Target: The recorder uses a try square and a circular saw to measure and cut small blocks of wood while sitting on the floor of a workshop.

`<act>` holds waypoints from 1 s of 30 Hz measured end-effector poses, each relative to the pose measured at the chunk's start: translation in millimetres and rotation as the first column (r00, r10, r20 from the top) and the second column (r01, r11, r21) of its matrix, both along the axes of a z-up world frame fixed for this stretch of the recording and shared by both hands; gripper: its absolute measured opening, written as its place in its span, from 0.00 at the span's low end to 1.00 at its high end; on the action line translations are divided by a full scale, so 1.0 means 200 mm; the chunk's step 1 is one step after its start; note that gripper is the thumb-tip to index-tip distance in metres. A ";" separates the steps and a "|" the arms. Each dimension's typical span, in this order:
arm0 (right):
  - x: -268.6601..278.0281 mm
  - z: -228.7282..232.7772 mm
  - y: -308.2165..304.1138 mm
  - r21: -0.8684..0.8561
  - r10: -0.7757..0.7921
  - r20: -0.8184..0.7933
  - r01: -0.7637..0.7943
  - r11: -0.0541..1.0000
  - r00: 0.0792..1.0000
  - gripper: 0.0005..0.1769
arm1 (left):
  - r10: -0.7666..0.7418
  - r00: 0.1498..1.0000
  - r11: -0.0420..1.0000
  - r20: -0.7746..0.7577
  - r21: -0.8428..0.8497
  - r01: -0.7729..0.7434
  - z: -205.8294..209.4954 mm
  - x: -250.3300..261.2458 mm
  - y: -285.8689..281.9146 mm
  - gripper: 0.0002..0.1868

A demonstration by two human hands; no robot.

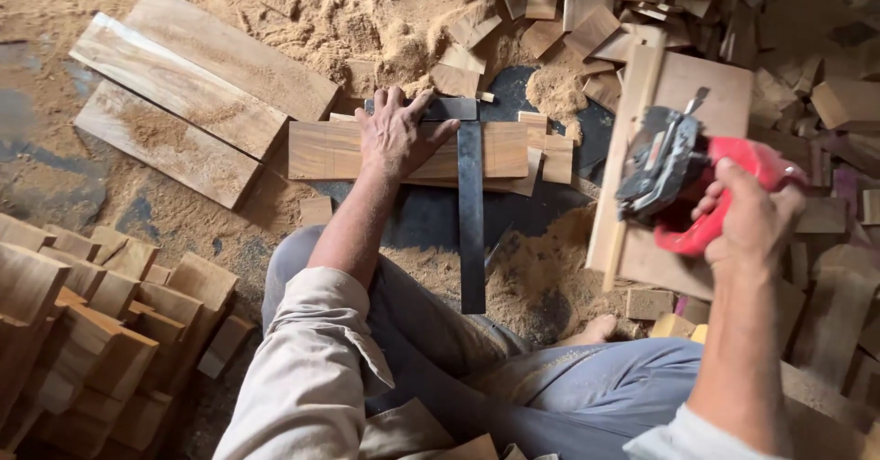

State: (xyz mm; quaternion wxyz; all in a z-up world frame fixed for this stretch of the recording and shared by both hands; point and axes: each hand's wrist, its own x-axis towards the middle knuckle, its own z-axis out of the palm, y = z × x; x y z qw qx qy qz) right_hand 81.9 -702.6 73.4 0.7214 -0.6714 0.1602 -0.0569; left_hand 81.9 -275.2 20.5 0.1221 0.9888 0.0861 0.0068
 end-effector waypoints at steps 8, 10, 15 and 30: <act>-0.38 -0.01 0.40 0.083 0.045 0.030 -0.047 0.995 0.999 0.08 | 0.007 1.000 1.000 -0.015 -0.021 -0.007 -0.01 0.01 0.01 0.40; -0.43 -0.02 0.49 0.035 0.115 0.004 -0.116 0.993 0.993 0.07 | 0.010 1.000 1.000 -0.002 -0.014 -0.010 -0.02 0.01 0.01 0.39; -0.48 -0.09 0.60 0.002 0.171 0.013 -0.171 0.985 0.985 0.06 | 0.006 1.000 1.000 -0.001 -0.012 -0.006 -0.05 0.02 0.02 0.39; -0.43 -0.06 0.65 -0.035 0.221 0.008 -0.220 0.975 0.975 0.04 | -0.004 0.998 1.000 0.058 -0.017 0.005 -0.10 0.02 0.03 0.38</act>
